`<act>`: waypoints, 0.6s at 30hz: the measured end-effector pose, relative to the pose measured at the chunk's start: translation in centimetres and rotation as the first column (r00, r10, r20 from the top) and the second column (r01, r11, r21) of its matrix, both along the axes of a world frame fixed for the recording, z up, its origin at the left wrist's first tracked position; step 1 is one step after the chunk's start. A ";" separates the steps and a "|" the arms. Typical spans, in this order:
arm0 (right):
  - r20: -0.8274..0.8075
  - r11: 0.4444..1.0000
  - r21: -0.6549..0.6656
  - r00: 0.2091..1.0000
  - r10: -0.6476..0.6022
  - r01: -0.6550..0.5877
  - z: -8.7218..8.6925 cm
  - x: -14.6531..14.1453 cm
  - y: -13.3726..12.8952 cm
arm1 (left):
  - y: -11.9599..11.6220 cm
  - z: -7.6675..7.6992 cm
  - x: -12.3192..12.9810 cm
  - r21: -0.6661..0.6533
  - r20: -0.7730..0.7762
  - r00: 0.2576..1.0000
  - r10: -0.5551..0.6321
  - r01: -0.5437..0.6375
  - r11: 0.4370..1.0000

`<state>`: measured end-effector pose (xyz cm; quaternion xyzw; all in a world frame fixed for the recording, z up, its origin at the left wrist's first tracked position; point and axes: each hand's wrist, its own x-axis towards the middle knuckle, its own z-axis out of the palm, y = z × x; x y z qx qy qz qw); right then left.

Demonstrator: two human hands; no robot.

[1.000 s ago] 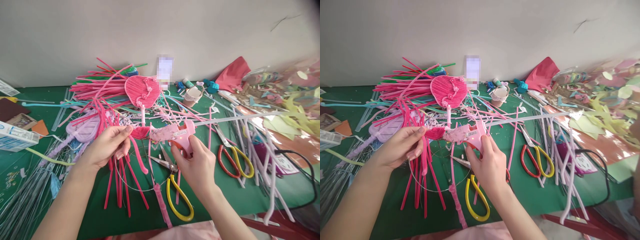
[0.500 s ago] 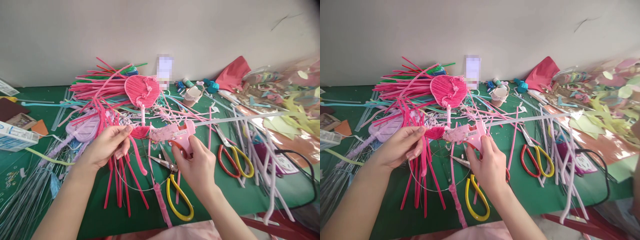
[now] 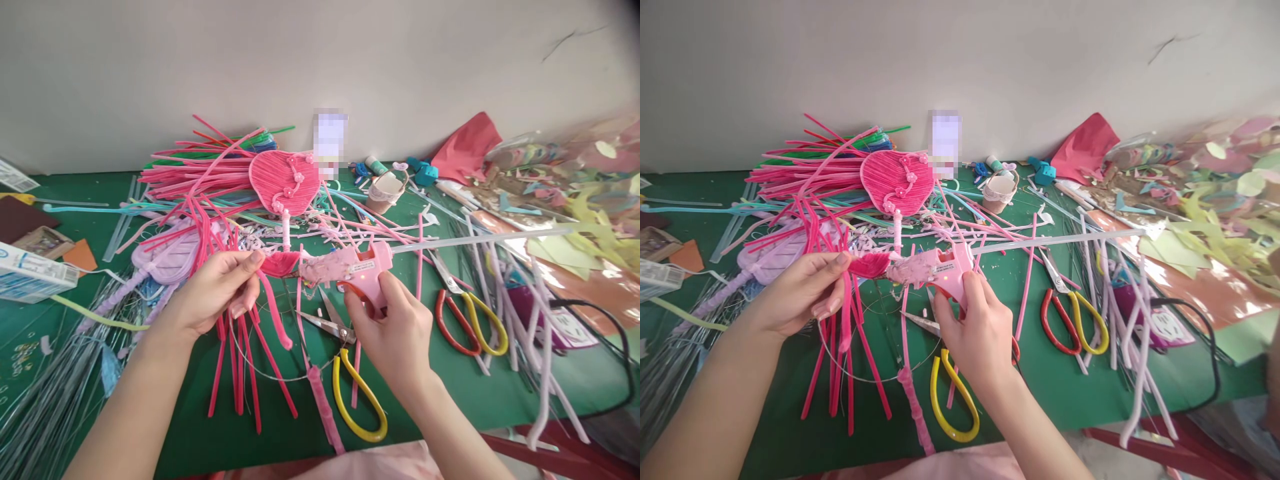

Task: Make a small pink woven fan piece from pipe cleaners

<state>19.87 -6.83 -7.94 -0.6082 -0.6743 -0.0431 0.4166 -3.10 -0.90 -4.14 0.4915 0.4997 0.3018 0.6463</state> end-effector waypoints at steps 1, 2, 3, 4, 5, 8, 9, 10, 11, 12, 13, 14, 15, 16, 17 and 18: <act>0.000 1.000 -0.003 1.000 0.000 0.000 0.0 0.0 0.0 | 0.0 0.0 0.0 0.002 -0.001 1.000 0.000 0.000 1.000; 0.000 1.000 -0.005 1.000 0.000 0.000 0.0 0.0 0.0 | 0.0 0.0 0.0 0.004 -0.001 1.000 0.002 -0.002 1.000; -0.001 1.000 -0.006 1.000 0.002 -0.002 0.0 0.0 -0.1 | 0.0 0.0 0.0 0.007 -0.001 1.000 0.002 -0.002 1.000; -0.002 1.000 -0.005 1.000 0.002 -0.002 0.0 0.0 -0.1 | 0.0 0.0 0.0 0.010 -0.002 1.000 0.002 -0.002 1.000; -0.002 1.000 -0.003 1.000 0.003 -0.003 0.0 0.0 -0.1 | -0.1 -0.1 0.0 0.013 -0.004 1.000 0.000 0.000 1.000; -0.002 1.000 0.004 1.000 0.002 -0.002 -0.2 0.1 0.0 | -0.1 0.0 0.0 0.023 -0.015 1.000 -0.006 0.006 1.000; -0.001 1.000 0.007 1.000 0.002 -0.002 -0.2 0.1 0.0 | -0.1 0.0 0.0 0.024 -0.019 1.000 -0.007 0.008 1.000; 0.001 1.000 0.006 1.000 0.000 0.000 -0.3 0.1 0.0 | -0.1 0.0 0.1 0.023 -0.020 1.000 -0.008 0.008 1.000; 0.005 1.000 0.003 1.000 -0.003 0.003 -0.3 0.0 -0.1 | -0.1 0.1 0.1 0.023 -0.021 1.000 -0.010 0.010 1.000; 0.011 1.000 0.000 1.000 -0.006 0.006 -0.3 0.0 -0.2 | -0.1 0.1 0.1 0.023 -0.021 1.000 -0.011 0.012 1.000; 0.019 1.000 -0.004 1.000 -0.008 0.008 -0.3 0.0 -0.3 | -0.1 0.1 0.1 0.023 -0.018 1.000 -0.011 0.011 1.000; 0.030 1.000 -0.010 1.000 -0.006 0.007 -0.2 0.0 -0.4 | -0.1 0.0 0.1 0.023 -0.013 1.000 -0.008 0.009 1.000; 0.042 1.000 -0.017 0.999 -0.001 0.002 -0.1 0.0 -0.5 | 0.0 0.0 0.1 0.021 -0.008 1.000 -0.002 0.002 1.000; 0.050 1.000 -0.023 0.999 0.000 0.001 0.1 0.2 -0.6 | 0.0 -0.1 0.0 0.018 -0.005 1.000 0.005 -0.005 1.000; 0.048 0.999 -0.033 0.999 -0.008 0.009 0.3 0.5 -0.6 | 0.1 -0.2 0.0 0.016 -0.002 1.000 0.013 -0.013 1.000; 0.037 0.998 -0.047 0.999 -0.029 0.030 0.5 0.9 -0.5 | 0.1 -0.3 0.0 0.014 -0.001 1.000 0.019 -0.019 1.000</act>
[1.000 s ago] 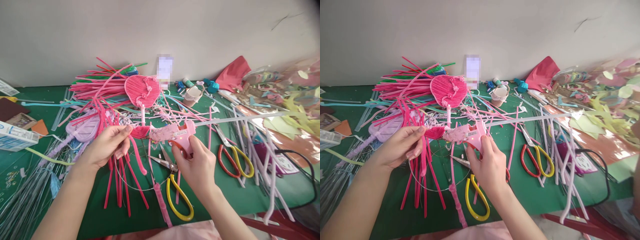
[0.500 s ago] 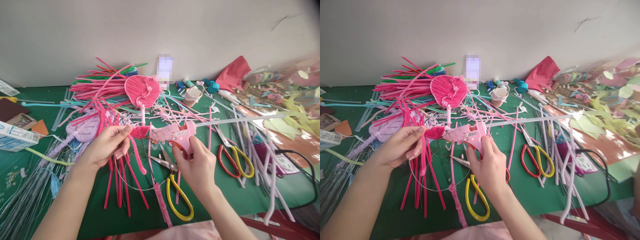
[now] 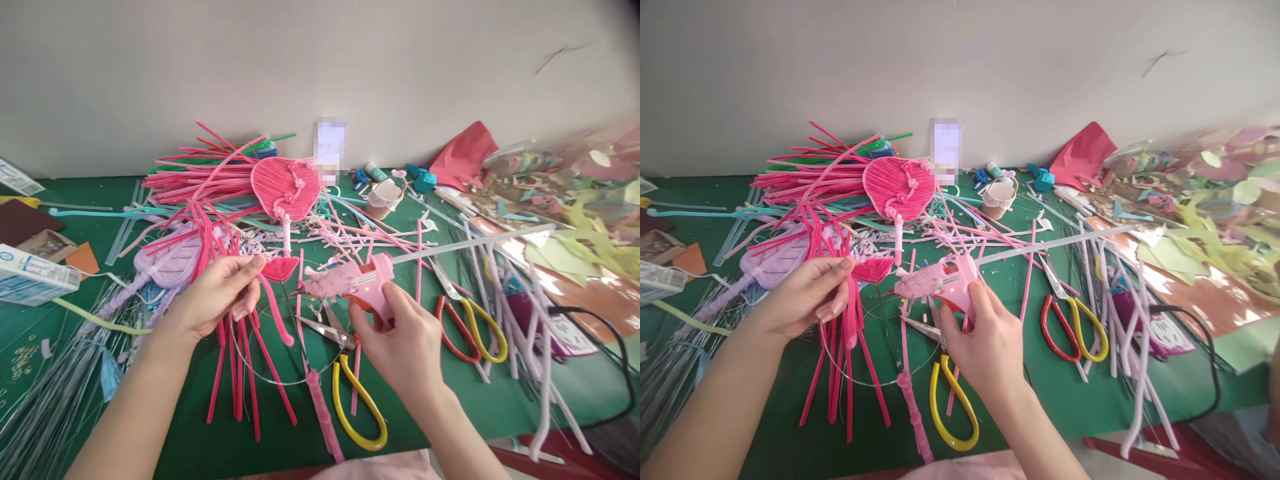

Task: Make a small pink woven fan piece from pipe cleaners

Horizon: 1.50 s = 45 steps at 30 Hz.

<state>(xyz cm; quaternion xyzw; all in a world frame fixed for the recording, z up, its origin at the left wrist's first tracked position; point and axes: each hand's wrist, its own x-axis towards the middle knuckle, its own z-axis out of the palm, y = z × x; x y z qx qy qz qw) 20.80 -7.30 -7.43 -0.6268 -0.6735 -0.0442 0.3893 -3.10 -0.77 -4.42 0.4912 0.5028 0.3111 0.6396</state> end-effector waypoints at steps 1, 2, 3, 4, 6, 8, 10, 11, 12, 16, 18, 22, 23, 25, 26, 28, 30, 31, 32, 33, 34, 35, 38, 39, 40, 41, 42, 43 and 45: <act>-0.015 0.999 -0.018 0.999 -0.037 0.036 0.1 0.7 0.3 | 0.0 -0.1 0.0 -0.001 -0.002 1.000 0.003 -0.003 1.000; -0.028 0.995 -0.043 0.995 -0.092 0.091 0.2 1.6 0.7 | 0.1 -0.2 0.0 -0.001 -0.004 1.000 0.005 -0.005 1.000; -0.029 0.985 -0.080 0.987 -0.159 0.156 0.1 2.6 1.3 | 0.1 -0.3 -0.1 0.000 -0.006 1.000 0.004 -0.004 1.000; -0.004 0.967 -0.130 0.975 -0.223 0.221 -0.1 3.8 1.9 | 0.1 -0.3 -0.1 0.001 -0.006 1.000 0.003 -0.003 1.000; 0.096 0.899 -0.272 0.939 -0.330 0.344 -1.0 6.4 3.4 | 0.0 -0.4 -0.1 0.005 -0.008 1.000 0.001 0.000 1.000; 0.134 0.877 -0.299 0.926 -0.352 0.376 -2.0 8.5 4.5 | -0.1 -0.4 0.0 0.011 -0.008 1.000 -0.004 0.004 1.000; 0.168 0.867 -0.287 0.913 -0.372 0.407 -2.6 9.5 4.7 | -0.1 -0.3 0.0 0.016 -0.007 1.000 -0.005 0.005 1.000; 0.182 0.867 -0.264 0.905 -0.385 0.422 -2.7 9.4 4.4 | -0.1 -0.4 0.0 0.018 -0.008 1.000 -0.004 0.004 1.000; 0.185 0.880 -0.224 0.905 -0.382 0.418 -2.4 9.0 4.0 | -0.2 -0.4 0.1 0.021 -0.009 1.000 -0.002 0.002 1.000; 0.119 0.997 0.025 0.990 0.071 -0.074 0.1 4.2 1.3 | -0.2 -0.5 0.1 0.035 -0.017 1.000 0.002 -0.001 0.999; 0.100 0.905 0.048 0.903 0.418 -0.424 1.2 1.0 0.6 | -0.2 -0.6 0.2 0.042 -0.017 1.000 -0.004 0.005 0.999; 0.071 0.718 0.124 0.728 0.682 -0.685 1.4 -3.7 1.2 | -0.3 -0.7 0.4 0.054 -0.011 1.000 -0.022 0.023 0.998; 0.071 0.694 0.156 0.708 0.702 -0.703 1.2 -4.3 1.6 | -0.3 -0.7 0.4 0.057 -0.010 1.000 -0.025 0.025 0.998; 0.053 0.673 0.196 0.693 0.719 -0.713 0.8 -4.7 2.2 | -0.3 -0.8 0.5 0.063 -0.008 1.000 -0.022 0.023 0.998; 0.037 0.674 0.209 0.694 0.719 -0.708 0.6 -4.7 2.4 | -0.3 -0.8 0.6 0.065 -0.009 1.000 -0.017 0.018 0.998; -0.002 0.691 0.216 0.707 0.707 -0.690 0.4 -4.3 2.5 | -0.3 -0.8 0.5 0.060 -0.011 1.000 -0.004 0.005 0.998; -0.036 0.708 0.206 0.718 0.695 -0.675 0.3 -3.8 2.3 | -0.3 -0.7 0.2 0.038 -0.012 1.000 0.000 0.001 0.999; -0.050 0.712 0.198 0.719 0.694 -0.674 0.3 -3.5 2.2 | -0.3 -0.7 0.0 0.024 -0.017 1.000 -0.007 0.008 1.000; -0.063 0.714 0.186 0.717 0.694 -0.675 0.2 -3.4 2.1 | -0.3 -0.7 -0.2 0.013 -0.025 1.000 -0.018 0.018 1.000; -0.075 0.713 0.174 0.713 0.698 -0.679 0.1 -3.3 2.0 | -0.2 -0.7 -0.4 0.006 -0.034 0.999 -0.032 0.032 0.999; -0.087 0.709 0.167 0.706 0.703 -0.686 0.0 -3.2 1.9 | -0.2 -0.8 -0.5 0.008 -0.046 0.998 -0.048 0.048 0.999; -0.100 0.703 0.163 0.697 0.710 -0.693 -0.1 -3.2 1.9 | -0.2 -0.8 -0.6 0.021 -0.061 0.996 -0.063 0.064 0.998; -0.122 0.719 0.160 0.709 0.694 -0.676 -0.3 -3.2 1.8 | 0.0 -0.9 -0.6 0.096 -0.100 0.991 -0.090 0.099 0.990; -0.113 0.748 0.160 0.741 0.662 -0.644 -0.3 -3.2 1.7 | 0.0 -0.9 -0.5 0.119 -0.110 0.990 -0.089 0.102 0.988; -0.093 0.786 0.161 0.783 0.614 -0.597 -0.3 -3.1 1.7 | 0.0 -0.9 -0.4 0.140 -0.117 0.990 -0.083 0.099 0.985; -0.067 0.823 0.160 0.826 0.560 -0.545 -0.2 -3.0 1.6 | 0.0 -1.0 -0.2 0.156 -0.123 0.990 -0.074 0.093 0.983; -0.041 0.854 0.157 0.861 0.508 -0.496 -0.1 -2.9 1.5 | 0.0 -1.0 -0.1 0.169 -0.128 0.990 -0.066 0.087 0.982; -0.022 0.874 0.153 0.883 0.470 -0.461 -0.1 -2.8 1.5 | 0.0 -1.0 0.0 0.180 -0.136 0.989 -0.058 0.082 0.980; -0.014 0.884 0.139 0.892 0.452 -0.446 0.0 -2.5 1.5 | -0.1 -1.1 0.1 0.202 -0.160 0.986 -0.050 0.082 0.976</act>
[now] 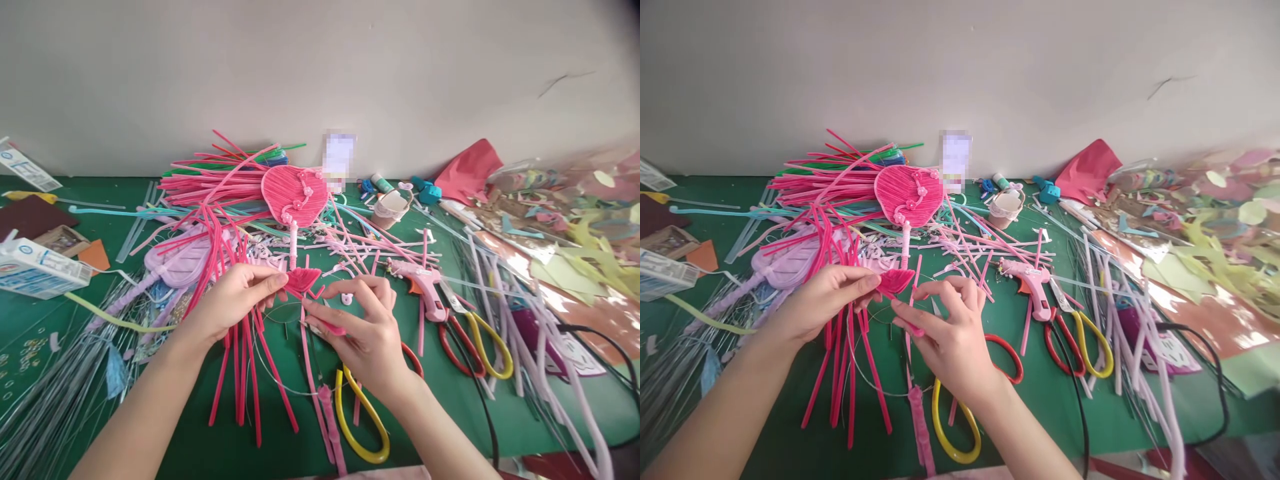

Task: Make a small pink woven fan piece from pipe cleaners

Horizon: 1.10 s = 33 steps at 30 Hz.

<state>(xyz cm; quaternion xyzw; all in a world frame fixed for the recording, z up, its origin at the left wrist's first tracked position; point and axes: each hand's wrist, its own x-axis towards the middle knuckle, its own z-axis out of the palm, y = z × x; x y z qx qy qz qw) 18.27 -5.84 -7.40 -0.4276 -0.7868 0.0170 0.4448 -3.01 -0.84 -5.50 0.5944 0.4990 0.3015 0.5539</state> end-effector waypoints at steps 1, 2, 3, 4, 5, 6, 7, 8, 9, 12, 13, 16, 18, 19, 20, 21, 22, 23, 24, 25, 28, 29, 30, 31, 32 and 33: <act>-0.003 1.000 -0.010 1.000 0.010 -0.010 0.0 0.1 0.0 | 0.0 0.0 0.0 0.009 -0.012 1.000 0.001 -0.001 1.000; -0.010 1.000 -0.019 1.000 0.022 -0.022 0.0 0.2 0.0 | -0.1 0.0 0.0 0.016 -0.020 1.000 0.002 -0.002 1.000; -0.019 0.999 -0.027 0.999 0.030 -0.031 0.0 0.2 0.0 | -0.1 0.0 0.0 0.019 -0.022 1.000 0.002 -0.002 1.000; -0.026 0.999 -0.037 0.999 0.036 -0.037 0.0 0.3 0.1 | -0.2 0.0 0.0 0.020 -0.020 1.000 0.001 0.000 1.000; -0.035 0.998 -0.046 0.999 0.039 -0.041 0.0 0.3 0.1 | -0.2 0.0 0.1 0.017 -0.016 1.000 0.001 0.000 1.000; -0.042 0.997 -0.057 0.998 0.045 -0.047 0.0 0.3 0.1 | -0.2 0.0 0.1 0.014 -0.014 1.000 0.005 -0.005 1.000; -0.051 0.996 -0.068 0.997 0.053 -0.056 0.0 0.3 0.2 | -0.2 0.0 0.1 0.011 -0.016 1.000 0.012 -0.012 1.000; -0.062 0.995 -0.077 0.996 0.063 -0.068 0.0 0.3 0.2 | -0.2 0.1 0.2 0.009 -0.020 1.000 0.022 -0.022 1.000; -0.074 0.993 -0.084 0.995 0.072 -0.079 0.1 0.3 0.3 | -0.2 0.1 0.3 0.006 -0.023 0.999 0.033 -0.033 0.999; -0.105 0.993 -0.087 0.992 0.073 -0.082 0.3 0.3 0.5 | -0.1 0.0 0.5 -0.007 -0.001 0.999 0.052 -0.052 0.999; -0.116 0.993 -0.091 0.991 0.064 -0.074 0.4 0.4 0.5 | -0.1 0.0 0.6 -0.010 0.012 0.998 0.054 -0.054 0.998; -0.138 0.991 -0.121 0.990 0.041 -0.058 0.5 0.4 0.7 | -0.2 0.0 0.7 -0.019 0.043 0.997 0.066 -0.065 0.998; -0.145 0.989 -0.139 0.989 0.035 -0.055 0.5 0.5 0.8 | -0.2 0.1 0.7 -0.034 0.049 0.996 0.070 -0.068 0.997; -0.147 0.988 -0.144 0.988 0.035 -0.056 0.5 0.5 0.8 | -0.3 0.1 0.8 -0.040 0.048 0.997 0.067 -0.066 0.997; -0.151 0.987 -0.151 0.988 0.037 -0.060 0.6 0.5 0.8 | -0.3 0.2 0.8 -0.045 0.047 0.997 0.062 -0.060 0.997; -0.158 0.985 -0.158 0.987 0.040 -0.065 0.6 0.5 0.9 | -0.3 0.3 0.8 -0.047 0.047 0.998 0.052 -0.050 0.998; -0.168 0.983 -0.168 0.985 0.044 -0.073 0.6 0.6 0.9 | -0.3 0.5 0.9 -0.050 0.046 0.998 0.044 -0.042 0.998; -0.180 0.980 -0.179 0.982 0.049 -0.082 0.6 0.6 0.9 | -0.2 0.5 1.0 -0.053 0.045 0.998 0.039 -0.037 0.998; -0.191 0.977 -0.193 0.980 0.052 -0.089 0.5 0.6 1.0 | -0.1 0.6 1.1 -0.058 0.044 0.998 0.038 -0.036 0.998; -0.199 0.974 -0.207 0.979 0.052 -0.094 0.5 0.6 1.0 | -0.1 0.7 1.2 -0.063 0.040 0.998 0.040 -0.038 0.997; -0.206 0.966 -0.242 0.978 0.037 -0.088 0.4 0.8 1.2 | 0.2 0.6 1.5 -0.068 0.034 0.998 0.062 -0.059 0.996; -0.204 0.965 -0.250 0.979 0.028 -0.079 0.3 0.9 1.3 | 0.3 0.5 1.6 -0.066 0.037 0.997 0.067 -0.065 0.996; -0.201 0.964 -0.257 0.979 0.018 -0.070 0.3 0.9 1.4 | 0.3 0.5 1.7 -0.064 0.041 0.997 0.070 -0.067 0.996; -0.198 0.963 -0.262 0.980 0.009 -0.062 0.2 1.0 1.5 | 0.3 0.4 1.8 -0.061 0.047 0.996 0.072 -0.069 0.996; -0.194 0.963 -0.265 0.981 0.003 -0.055 0.2 1.1 1.5 | 0.3 0.4 1.8 -0.058 0.052 0.996 0.072 -0.069 0.996; -0.189 0.963 -0.264 0.982 0.000 -0.051 0.2 1.1 1.6 | 0.3 0.3 1.8 -0.055 0.053 0.996 0.070 -0.067 0.996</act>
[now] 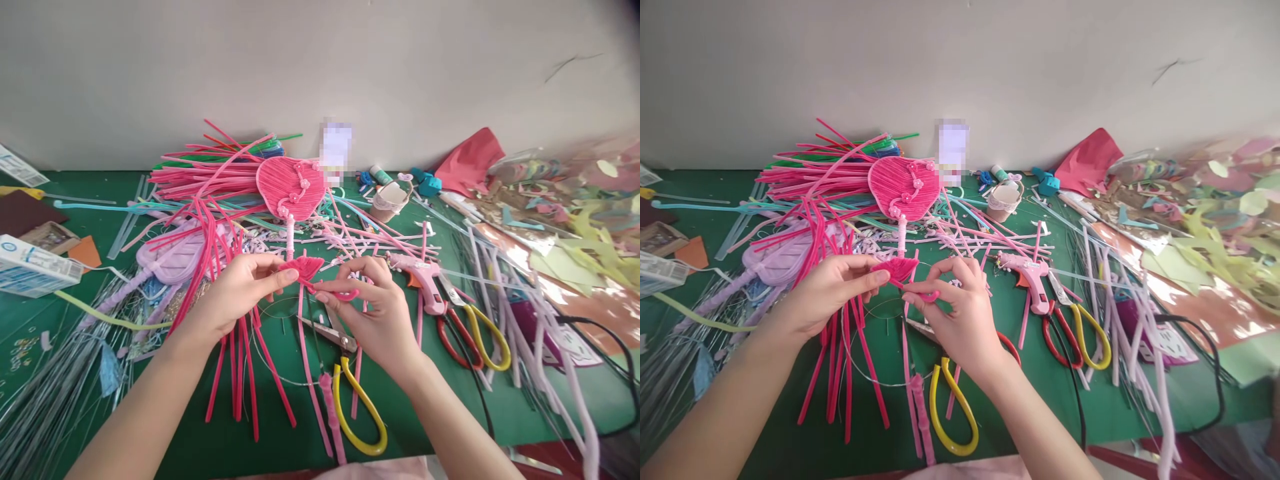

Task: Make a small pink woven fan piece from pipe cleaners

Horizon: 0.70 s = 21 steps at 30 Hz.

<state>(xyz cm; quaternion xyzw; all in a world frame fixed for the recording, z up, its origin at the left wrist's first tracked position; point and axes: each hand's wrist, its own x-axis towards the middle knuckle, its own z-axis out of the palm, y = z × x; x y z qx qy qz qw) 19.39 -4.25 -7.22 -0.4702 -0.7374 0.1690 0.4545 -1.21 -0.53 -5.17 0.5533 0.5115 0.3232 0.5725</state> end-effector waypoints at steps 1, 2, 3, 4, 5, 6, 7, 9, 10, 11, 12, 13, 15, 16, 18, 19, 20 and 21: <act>0.005 1.000 0.002 1.000 -0.002 0.002 0.0 0.0 0.1 | 0.0 0.0 0.0 0.002 -0.001 1.000 0.001 -0.001 1.000; 0.010 1.000 0.004 1.000 -0.003 0.003 0.0 0.1 0.1 | 0.0 0.0 0.0 0.003 -0.003 1.000 0.003 -0.003 1.000; 0.013 1.000 0.006 1.000 -0.003 0.003 -0.1 0.1 0.1 | 0.0 0.0 0.0 -0.001 -0.005 1.000 0.005 -0.005 1.000; 0.012 1.000 0.007 1.000 -0.002 0.002 -0.1 0.1 0.2 | 0.0 0.0 -0.1 -0.006 -0.008 1.000 0.005 -0.005 1.000; 0.011 1.000 0.005 1.000 -0.001 0.001 -0.1 0.1 0.2 | 0.0 0.0 -0.1 -0.010 -0.011 1.000 0.003 -0.003 1.000; 0.009 1.000 0.002 1.000 0.000 0.000 -0.1 0.0 0.2 | 0.0 0.0 -0.1 -0.013 -0.011 1.000 0.002 -0.002 1.000; 0.007 1.000 0.000 1.000 0.002 -0.002 -0.1 0.0 0.2 | 0.0 0.0 -0.1 -0.015 -0.010 1.000 -0.001 0.001 1.000; 0.004 1.000 -0.004 1.000 0.007 -0.007 -0.1 0.0 0.2 | -0.1 0.1 -0.1 -0.014 -0.007 1.000 -0.009 0.009 1.000; 0.001 1.000 -0.009 1.000 0.011 -0.011 0.0 0.0 0.2 | -0.1 0.2 0.0 -0.012 -0.004 1.000 -0.011 0.011 1.000; -0.004 1.000 -0.018 1.000 0.013 -0.013 0.0 0.0 0.2 | -0.2 0.2 0.0 -0.011 -0.002 1.000 -0.015 0.015 1.000; -0.010 1.000 -0.028 1.000 0.015 -0.015 0.1 0.0 0.2 | -0.2 0.3 0.0 -0.007 -0.004 1.000 -0.018 0.018 1.000; -0.015 0.999 -0.038 1.000 0.015 -0.016 0.1 0.0 0.2 | -0.2 0.3 0.1 0.001 -0.007 1.000 -0.019 0.019 1.000; -0.017 0.998 -0.055 1.000 0.014 -0.015 0.3 0.1 0.3 | -0.2 0.2 0.3 0.013 -0.018 1.000 -0.020 0.020 1.000; -0.015 0.998 -0.060 1.000 0.015 -0.015 0.3 0.1 0.3 | -0.2 0.2 0.3 0.016 -0.026 0.999 -0.021 0.022 1.000; -0.008 0.998 -0.066 1.000 0.018 -0.019 0.4 0.1 0.3 | -0.1 0.0 0.4 0.016 -0.036 0.999 -0.022 0.023 1.000; -0.006 0.997 -0.068 1.000 0.020 -0.020 0.3 0.1 0.3 | -0.1 0.0 0.5 0.015 -0.040 0.999 -0.025 0.026 1.000; -0.007 0.997 -0.071 1.000 0.019 -0.020 0.3 0.1 0.4 | -0.1 0.0 0.5 0.017 -0.046 0.999 -0.028 0.028 0.999; -0.009 0.997 -0.075 1.000 0.017 -0.018 0.3 0.1 0.4 | -0.1 -0.1 0.6 0.021 -0.052 0.998 -0.029 0.030 0.999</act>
